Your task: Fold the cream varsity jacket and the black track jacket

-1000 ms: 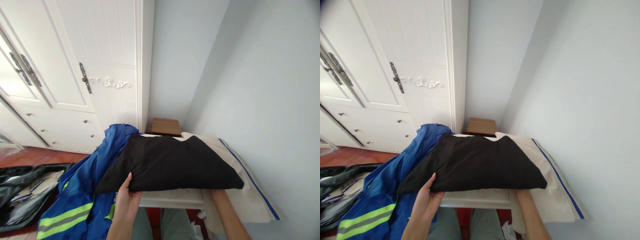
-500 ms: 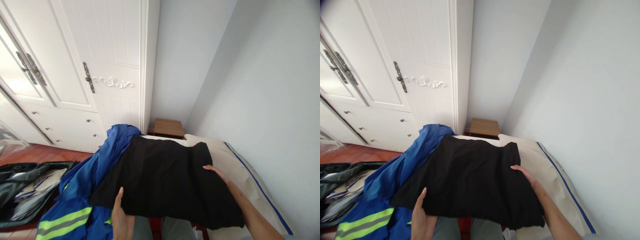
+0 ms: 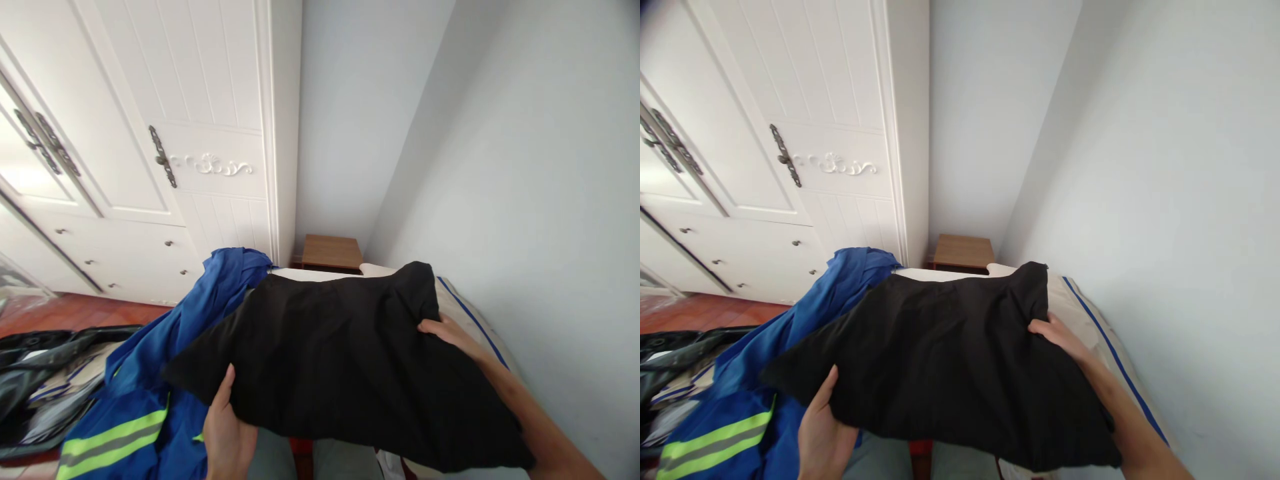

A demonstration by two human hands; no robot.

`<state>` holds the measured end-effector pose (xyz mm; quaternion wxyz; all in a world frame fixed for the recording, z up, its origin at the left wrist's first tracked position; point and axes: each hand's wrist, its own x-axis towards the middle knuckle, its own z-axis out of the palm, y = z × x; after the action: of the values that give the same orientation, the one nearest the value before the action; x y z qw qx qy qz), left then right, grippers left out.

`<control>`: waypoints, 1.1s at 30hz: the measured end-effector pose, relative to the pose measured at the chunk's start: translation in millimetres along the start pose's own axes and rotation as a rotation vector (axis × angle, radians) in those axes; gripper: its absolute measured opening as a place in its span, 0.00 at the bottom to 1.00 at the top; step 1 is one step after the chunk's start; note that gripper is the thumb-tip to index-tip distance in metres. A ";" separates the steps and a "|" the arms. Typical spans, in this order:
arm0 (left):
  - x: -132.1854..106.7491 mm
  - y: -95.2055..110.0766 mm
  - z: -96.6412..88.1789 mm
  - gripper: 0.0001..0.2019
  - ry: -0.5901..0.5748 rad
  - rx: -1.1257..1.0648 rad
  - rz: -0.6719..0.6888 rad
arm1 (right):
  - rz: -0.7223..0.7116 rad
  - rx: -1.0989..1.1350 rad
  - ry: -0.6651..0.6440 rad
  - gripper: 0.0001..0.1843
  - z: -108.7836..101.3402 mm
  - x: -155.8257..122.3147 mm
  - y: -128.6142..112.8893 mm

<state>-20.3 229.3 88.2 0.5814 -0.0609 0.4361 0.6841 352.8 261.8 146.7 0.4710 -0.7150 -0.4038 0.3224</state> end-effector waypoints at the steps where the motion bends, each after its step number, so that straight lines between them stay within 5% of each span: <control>1: -3.0 -1.4 6.0 0.18 -0.017 -0.010 -0.008 | 0.048 -0.024 -0.060 0.08 -5.6 2.6 -4.1; 4: -8.2 -7.1 26.6 0.19 -0.079 -0.028 -0.012 | 0.079 -0.055 -0.125 0.08 -21.0 7.5 -21.2; 11: 4.2 -26.1 102.6 0.19 -0.312 -0.030 -0.058 | 0.014 -0.089 0.025 0.10 -66.9 1.7 -60.1; 17: 29.3 -59.8 213.0 0.18 -0.604 0.022 -0.196 | -0.054 -0.158 0.297 0.10 -119.5 -12.0 -81.1; 21: 46.1 -93.6 297.7 0.18 -0.787 0.097 -0.346 | -0.068 -0.097 0.570 0.10 -131.3 -43.6 -64.9; 24: 57.6 -129.8 352.5 0.19 -0.870 0.193 -0.449 | -0.039 0.013 0.793 0.16 -112.3 -66.2 -25.5; 27: 69.4 -174.4 383.5 0.17 -0.854 0.282 -0.503 | -0.029 0.177 0.914 0.24 -67.0 -77.1 32.4; 30: 82.7 -216.5 381.7 0.16 -0.779 0.388 -0.572 | 0.088 0.513 0.875 0.33 -13.7 -83.4 95.3; 33: 98.5 -244.4 358.9 0.18 -0.715 0.444 -0.600 | 0.236 0.622 0.719 0.28 14.4 -95.1 146.7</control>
<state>308.1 528.1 121.1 0.8637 0.1793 0.3080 0.3564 336.5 150.1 12.4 0.7320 -0.6474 -0.0162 0.2117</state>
